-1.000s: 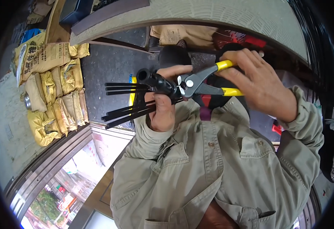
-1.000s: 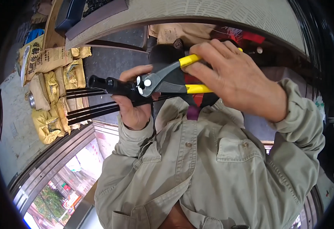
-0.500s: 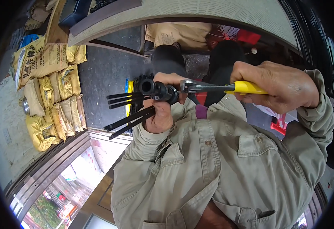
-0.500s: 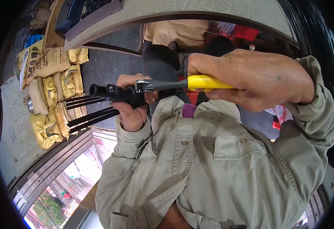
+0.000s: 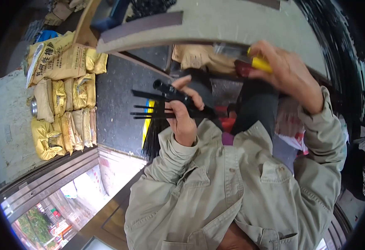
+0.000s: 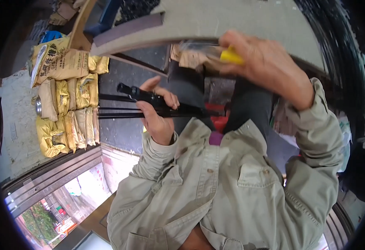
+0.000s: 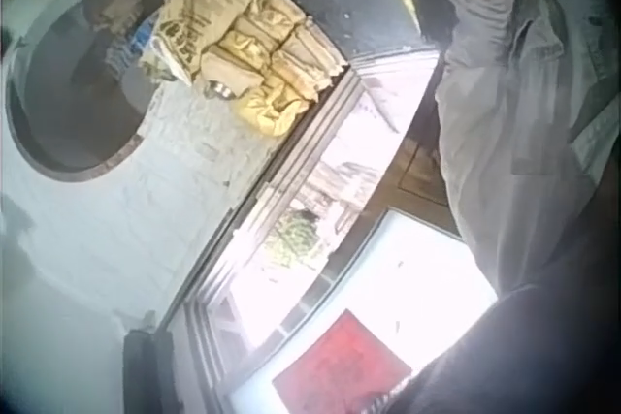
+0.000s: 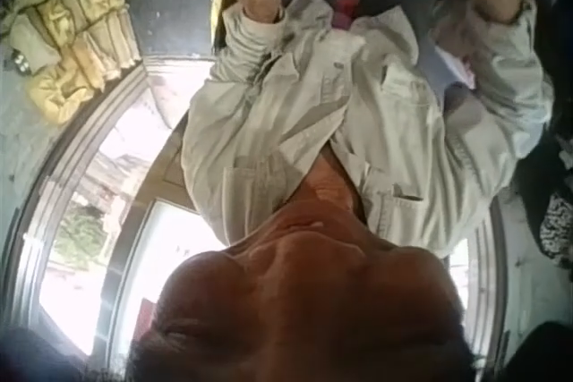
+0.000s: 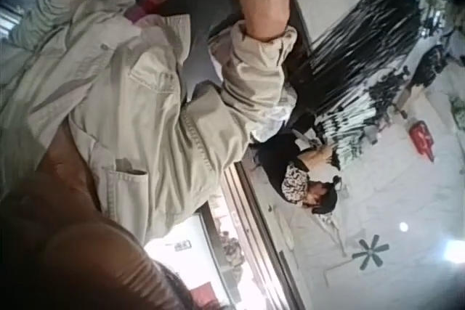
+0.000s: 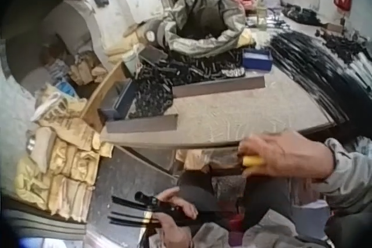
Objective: Assemble plastic connectors and bundles of black rods at a workbench.
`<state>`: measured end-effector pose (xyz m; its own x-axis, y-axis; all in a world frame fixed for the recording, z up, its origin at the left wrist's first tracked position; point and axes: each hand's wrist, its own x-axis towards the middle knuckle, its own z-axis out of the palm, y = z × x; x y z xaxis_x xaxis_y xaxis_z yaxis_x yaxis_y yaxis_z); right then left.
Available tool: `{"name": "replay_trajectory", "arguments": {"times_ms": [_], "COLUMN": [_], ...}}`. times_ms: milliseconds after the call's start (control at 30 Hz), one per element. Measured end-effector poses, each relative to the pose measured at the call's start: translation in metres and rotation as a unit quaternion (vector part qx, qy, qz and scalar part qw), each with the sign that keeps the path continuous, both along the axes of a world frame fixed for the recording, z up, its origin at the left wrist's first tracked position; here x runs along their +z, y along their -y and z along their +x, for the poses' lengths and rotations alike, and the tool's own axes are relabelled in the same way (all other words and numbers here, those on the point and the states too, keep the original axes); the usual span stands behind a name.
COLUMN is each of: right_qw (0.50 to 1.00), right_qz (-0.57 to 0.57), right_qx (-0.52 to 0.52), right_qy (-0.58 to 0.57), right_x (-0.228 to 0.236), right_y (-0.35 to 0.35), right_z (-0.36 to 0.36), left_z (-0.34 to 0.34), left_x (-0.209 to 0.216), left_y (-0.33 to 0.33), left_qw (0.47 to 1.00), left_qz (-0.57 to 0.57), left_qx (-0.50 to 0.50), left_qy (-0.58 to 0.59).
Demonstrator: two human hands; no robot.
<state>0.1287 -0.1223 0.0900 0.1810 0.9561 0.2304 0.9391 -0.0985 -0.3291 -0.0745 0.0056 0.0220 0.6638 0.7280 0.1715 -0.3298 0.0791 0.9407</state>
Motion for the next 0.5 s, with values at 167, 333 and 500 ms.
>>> {"name": "replay_trajectory", "arguments": {"times_ms": [167,333,500], "right_qw": [0.959,0.963,0.883], "right_qz": [0.011,0.158,0.014], "right_qx": [-0.147,0.136,0.099], "right_qy": [0.244,0.169,-0.459], "right_x": [-0.04,-0.033,-0.118], "right_y": [-0.02,-0.026,0.013], "right_z": [0.094,-0.021,-0.092], "left_z": [0.009,-0.001,-0.008], "left_x": [0.006,0.02,0.039], "left_y": [0.018,-0.015,-0.073], "left_qw": [0.993,0.991,0.935], "left_qz": [0.09,0.035,-0.195], "left_qx": [-0.073,0.089,0.071], "left_qy": [-0.018,0.099,0.289]}}
